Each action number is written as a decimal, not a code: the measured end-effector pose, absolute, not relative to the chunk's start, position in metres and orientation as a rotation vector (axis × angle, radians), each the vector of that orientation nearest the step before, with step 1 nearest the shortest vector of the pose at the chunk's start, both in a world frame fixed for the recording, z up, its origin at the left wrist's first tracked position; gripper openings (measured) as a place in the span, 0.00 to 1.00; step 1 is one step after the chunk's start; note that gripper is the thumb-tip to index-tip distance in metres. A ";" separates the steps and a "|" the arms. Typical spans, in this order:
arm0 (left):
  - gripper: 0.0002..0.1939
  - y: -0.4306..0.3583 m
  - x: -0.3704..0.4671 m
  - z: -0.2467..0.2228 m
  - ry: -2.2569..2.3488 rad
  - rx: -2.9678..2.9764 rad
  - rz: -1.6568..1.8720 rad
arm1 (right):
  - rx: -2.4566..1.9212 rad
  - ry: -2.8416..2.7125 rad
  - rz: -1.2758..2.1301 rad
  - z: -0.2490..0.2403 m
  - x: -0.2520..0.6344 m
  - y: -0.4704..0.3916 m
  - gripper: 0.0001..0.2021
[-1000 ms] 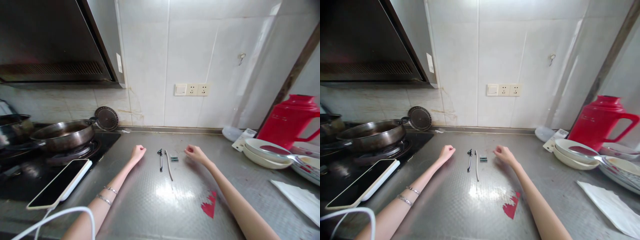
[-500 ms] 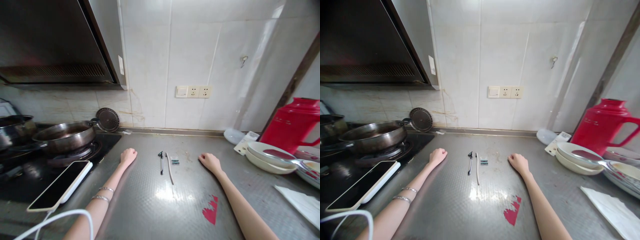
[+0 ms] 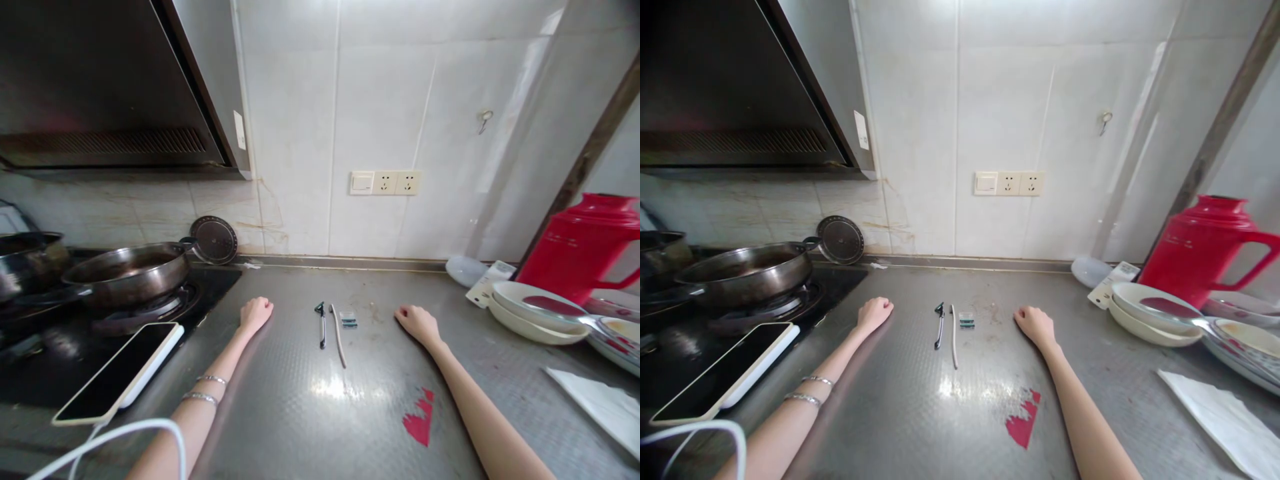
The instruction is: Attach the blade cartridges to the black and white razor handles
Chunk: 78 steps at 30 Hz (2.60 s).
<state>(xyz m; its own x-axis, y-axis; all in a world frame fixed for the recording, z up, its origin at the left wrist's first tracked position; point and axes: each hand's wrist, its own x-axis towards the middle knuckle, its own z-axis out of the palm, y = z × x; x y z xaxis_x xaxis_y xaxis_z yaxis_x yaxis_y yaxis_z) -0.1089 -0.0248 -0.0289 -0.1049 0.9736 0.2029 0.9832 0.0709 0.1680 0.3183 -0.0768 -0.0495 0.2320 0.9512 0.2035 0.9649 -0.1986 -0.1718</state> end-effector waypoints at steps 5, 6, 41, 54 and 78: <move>0.17 -0.029 -0.093 -0.019 -2.231 -2.092 -0.424 | -2.236 -1.799 -0.084 -0.049 0.318 -0.078 0.17; 0.18 -0.031 -0.085 -0.016 -2.202 -2.127 -0.426 | -2.238 -1.798 -0.088 -0.049 0.318 -0.078 0.17; 0.07 0.002 0.001 -0.010 -2.876 -2.410 -2.329 | -2.312 -1.741 -0.099 -0.048 0.317 -0.072 0.18; 0.17 0.001 0.004 -0.021 -3.205 -2.349 -2.428 | -2.315 -1.751 -0.105 -0.048 0.317 -0.071 0.18; 0.16 0.003 0.003 -0.028 -3.271 -2.383 -2.400 | -2.334 -1.745 -0.083 -0.045 0.315 -0.072 0.17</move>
<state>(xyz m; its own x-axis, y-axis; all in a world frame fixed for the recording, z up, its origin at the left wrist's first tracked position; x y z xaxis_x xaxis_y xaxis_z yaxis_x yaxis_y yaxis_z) 0.0027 0.0031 -0.0280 0.2513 0.8647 -0.4349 -0.1554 0.4796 0.8636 0.3147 -0.0722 -0.0447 0.2914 0.9397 0.1794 0.9525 -0.2675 -0.1457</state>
